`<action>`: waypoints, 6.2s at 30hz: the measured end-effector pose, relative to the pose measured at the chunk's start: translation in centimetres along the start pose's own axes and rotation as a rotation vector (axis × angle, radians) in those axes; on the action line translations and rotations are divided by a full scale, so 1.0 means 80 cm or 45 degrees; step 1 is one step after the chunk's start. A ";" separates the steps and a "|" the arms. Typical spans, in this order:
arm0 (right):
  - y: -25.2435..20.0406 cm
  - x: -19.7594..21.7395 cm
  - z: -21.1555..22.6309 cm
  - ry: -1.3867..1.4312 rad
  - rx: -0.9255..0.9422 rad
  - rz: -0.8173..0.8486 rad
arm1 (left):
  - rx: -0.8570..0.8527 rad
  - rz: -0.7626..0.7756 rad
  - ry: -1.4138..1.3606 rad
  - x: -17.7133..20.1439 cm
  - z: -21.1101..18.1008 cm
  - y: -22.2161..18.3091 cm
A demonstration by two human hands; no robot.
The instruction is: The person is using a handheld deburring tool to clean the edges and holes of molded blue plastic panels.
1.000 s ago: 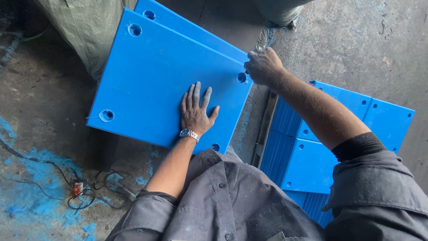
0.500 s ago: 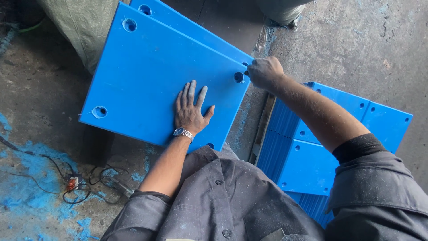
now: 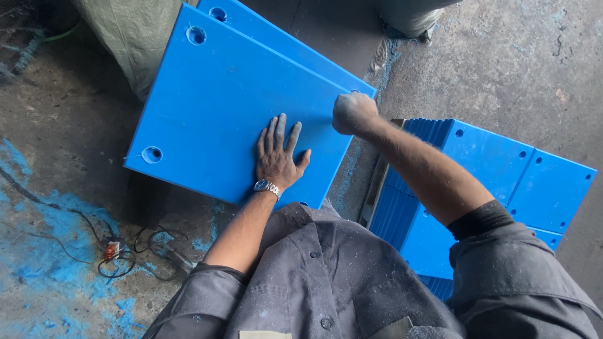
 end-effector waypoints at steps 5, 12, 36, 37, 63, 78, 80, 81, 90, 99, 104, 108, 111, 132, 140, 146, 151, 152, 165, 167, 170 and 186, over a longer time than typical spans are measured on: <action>0.010 0.037 -0.033 0.002 -0.169 0.067 | -0.002 0.010 -0.023 0.010 -0.003 0.004; -0.022 0.013 -0.110 0.391 -0.318 0.061 | -0.004 -0.008 -0.106 0.025 -0.004 0.007; 0.141 0.264 0.338 -0.718 0.579 -0.638 | 0.848 0.276 -0.262 0.102 0.355 0.063; 0.150 0.262 0.341 -0.721 0.581 -0.633 | 0.851 0.278 -0.265 0.093 0.357 0.060; 0.155 0.224 0.337 -0.132 0.011 -0.177 | 0.656 0.003 -0.210 0.083 0.350 0.065; 0.186 0.217 0.255 -0.374 -0.115 0.066 | 0.680 0.105 -0.277 0.069 0.356 0.060; 0.134 0.228 0.260 0.037 -0.031 0.000 | 0.680 0.162 -0.363 0.078 0.359 0.061; 0.107 0.237 0.266 0.453 0.054 -0.066 | 0.680 0.222 -0.445 0.080 0.358 0.058; -0.031 0.174 0.439 -0.036 0.775 -0.247 | 0.531 0.224 -0.917 0.127 0.399 -0.098; -0.036 0.105 0.541 -0.936 0.864 0.092 | 0.812 -0.114 -1.055 0.160 0.380 -0.145; -0.030 0.094 0.545 -1.008 0.942 -0.138 | 0.828 -0.370 -1.124 0.163 0.372 -0.161; -0.023 0.102 0.542 -0.781 0.899 -0.213 | 0.814 -0.416 -1.279 0.161 0.358 -0.167; -0.028 0.105 0.524 -0.772 0.697 -0.075 | 0.908 -0.327 -1.297 0.145 0.364 -0.171; -0.045 0.075 0.574 -0.451 0.577 -0.140 | 0.740 -0.436 -1.136 0.146 0.366 -0.167; -0.026 0.127 0.553 -0.390 0.356 -0.112 | 0.809 -0.391 -1.266 0.129 0.369 -0.172; -0.047 0.131 0.518 -0.396 0.385 -0.147 | 0.783 -0.428 -1.265 0.134 0.368 -0.171; -0.066 0.100 0.526 -0.587 0.442 -0.076 | 0.832 -0.391 -1.251 0.124 0.366 -0.172; -0.063 0.088 0.536 -0.643 0.512 -0.110 | 0.791 -0.430 -1.209 0.128 0.367 -0.170; -0.046 0.123 0.606 -0.584 0.644 -0.408 | 0.736 -0.501 -1.217 0.144 0.368 -0.169; -0.044 0.133 0.592 -0.550 0.557 -0.343 | 0.766 -0.478 -1.235 0.141 0.369 -0.170; -0.028 0.131 0.556 -0.501 0.354 -0.199 | 0.776 -0.460 -1.266 0.134 0.371 -0.171; -0.108 0.027 0.309 1.279 0.162 0.089 | 0.488 -0.593 -0.314 0.247 0.331 -0.138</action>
Point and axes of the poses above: each hand's wrist, its own y-axis towards the middle knuckle, its own x-axis out of the back of the hand, z = x × y, the point moved 10 cm from there along y, towards the middle knuckle, and after that the axes turned 4 degrees about -y, right-handed, at the moved point
